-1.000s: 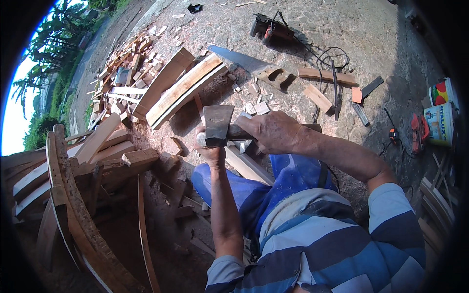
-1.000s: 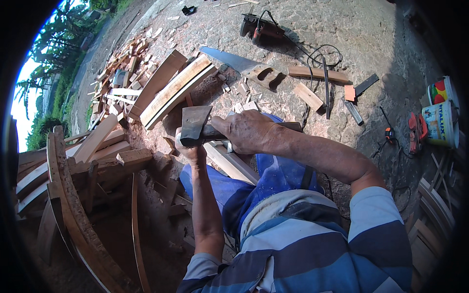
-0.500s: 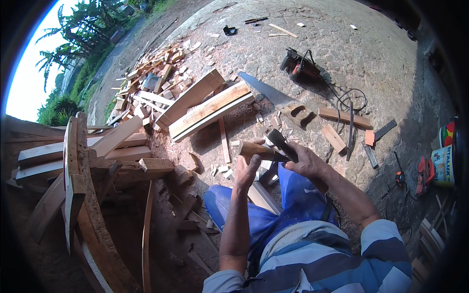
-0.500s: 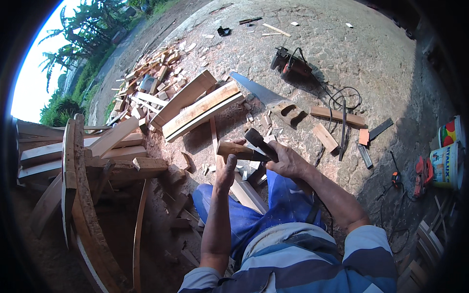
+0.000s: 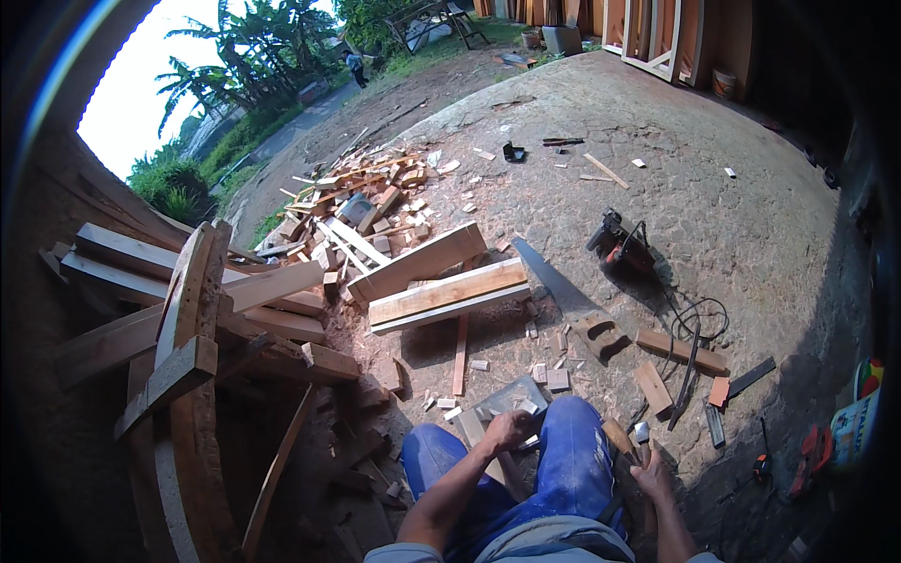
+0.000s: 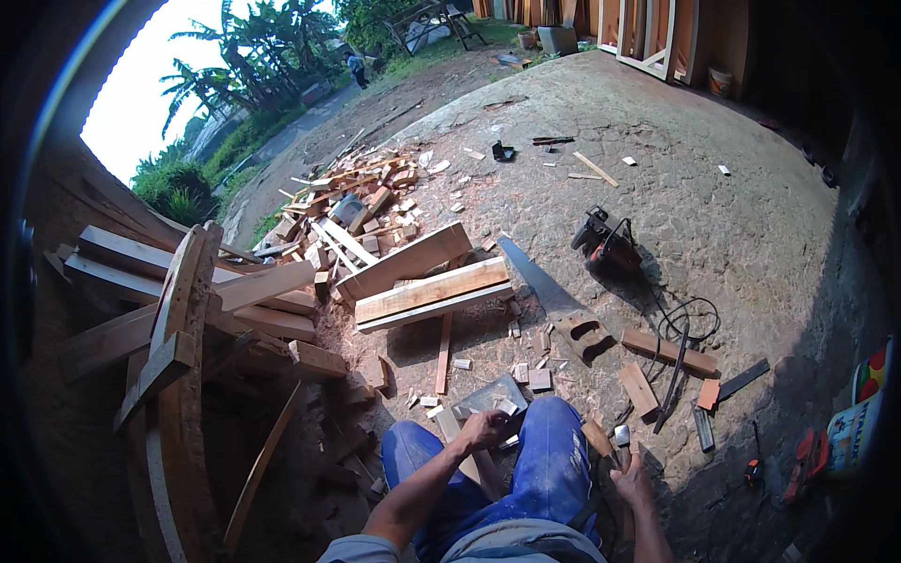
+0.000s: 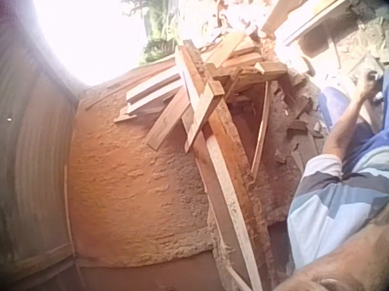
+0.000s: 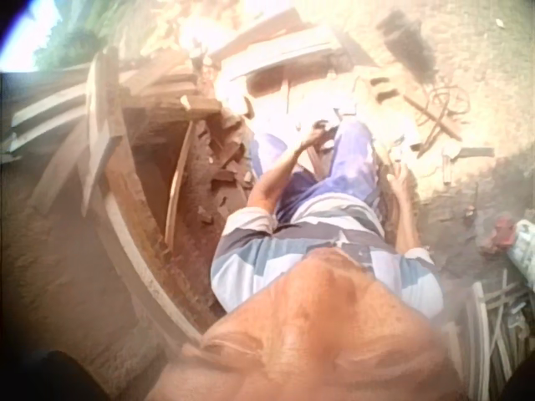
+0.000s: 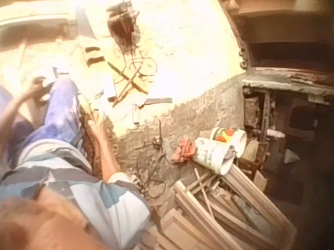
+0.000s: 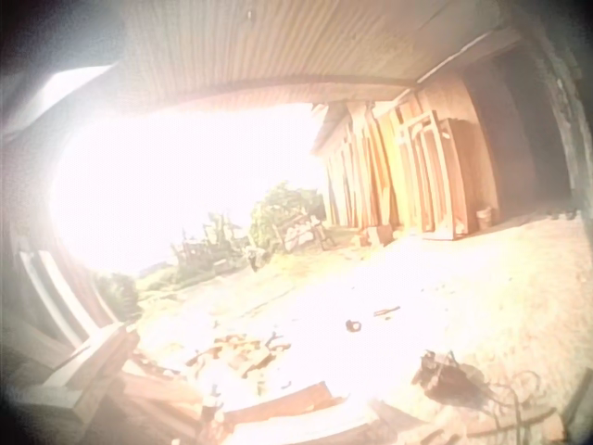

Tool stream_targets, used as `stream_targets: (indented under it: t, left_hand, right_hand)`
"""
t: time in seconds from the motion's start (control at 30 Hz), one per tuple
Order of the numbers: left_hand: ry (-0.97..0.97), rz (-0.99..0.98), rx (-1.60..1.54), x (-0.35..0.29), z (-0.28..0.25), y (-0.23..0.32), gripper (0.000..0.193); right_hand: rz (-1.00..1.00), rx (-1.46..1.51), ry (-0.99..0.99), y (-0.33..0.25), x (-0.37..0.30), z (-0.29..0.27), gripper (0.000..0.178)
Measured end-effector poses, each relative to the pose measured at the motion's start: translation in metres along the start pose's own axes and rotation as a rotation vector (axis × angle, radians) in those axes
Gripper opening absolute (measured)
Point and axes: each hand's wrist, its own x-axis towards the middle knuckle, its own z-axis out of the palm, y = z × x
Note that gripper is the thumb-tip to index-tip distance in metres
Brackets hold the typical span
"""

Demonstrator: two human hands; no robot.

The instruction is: The person sits on the ground and uses a chisel and mallet to shape a small wooden block. They repeatedly strike the chisel to remove wood shavings and occasionally inspect the piece.

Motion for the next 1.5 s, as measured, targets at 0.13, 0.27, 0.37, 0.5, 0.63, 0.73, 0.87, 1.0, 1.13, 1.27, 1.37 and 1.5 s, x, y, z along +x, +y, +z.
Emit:
stream_targets:
  t: [0.13, 0.27, 0.37, 0.5, 0.63, 0.73, 0.87, 1.0, 1.13, 1.27, 1.37, 1.5]
  left_hand:
    - [0.443, 0.033, -0.217, -0.016, -0.006, 0.034, 0.083]
    - [0.548, -0.365, 0.161, -0.069, 0.022, 0.027, 0.128]
    - [0.570, -0.454, -0.090, -0.106, 0.072, 0.004, 0.133]
    - [0.570, -0.703, -0.214, -0.129, 0.097, 0.022, 0.123]
    - [0.380, -0.889, -0.360, -0.146, 0.084, 0.042, 0.101]
    - [0.509, -0.891, -0.212, -0.142, 0.088, 0.035, 0.089]
    - [0.736, -0.808, -0.180, -0.121, 0.026, 0.039, 0.084]
    - [1.005, -0.446, -0.228, -0.090, -0.062, 0.015, 0.070]
    - [1.130, -0.303, -0.332, -0.035, -0.141, -0.028, 0.060]
    - [1.225, -0.323, -0.758, -0.007, -0.210, -0.072, 0.051]
    - [1.265, -0.415, -1.233, 0.053, -0.269, -0.010, 0.057]
    - [1.306, 0.164, -1.391, 0.031, -0.312, -0.007, 0.056]
  right_hand:
    - [0.118, -0.118, -0.025, 0.014, -0.004, 0.008, 0.068]
    - [-0.231, -0.094, 0.245, 0.063, -0.004, 0.051, 0.050]
    - [0.032, -0.209, 0.087, 0.066, -0.008, 0.053, 0.041]
    - [0.105, -0.294, 0.042, 0.064, -0.006, 0.054, 0.039]
    - [0.055, -0.228, 0.002, 0.136, 0.011, 0.082, 0.057]
    - [0.077, -0.206, -0.038, 0.155, 0.018, 0.091, 0.059]
    - [0.109, -0.194, -0.072, 0.192, 0.031, 0.104, 0.061]
    - [0.118, -0.195, -0.125, 0.221, 0.036, 0.115, 0.063]
    - [0.070, -0.163, -0.117, 0.165, 0.033, 0.097, 0.063]
    - [0.014, -0.181, -0.158, 0.137, 0.023, 0.083, 0.063]
    - [0.012, -0.188, -0.097, 0.127, 0.026, 0.073, 0.063]
    - [-0.034, -0.206, -0.127, 0.115, 0.016, 0.072, 0.063]
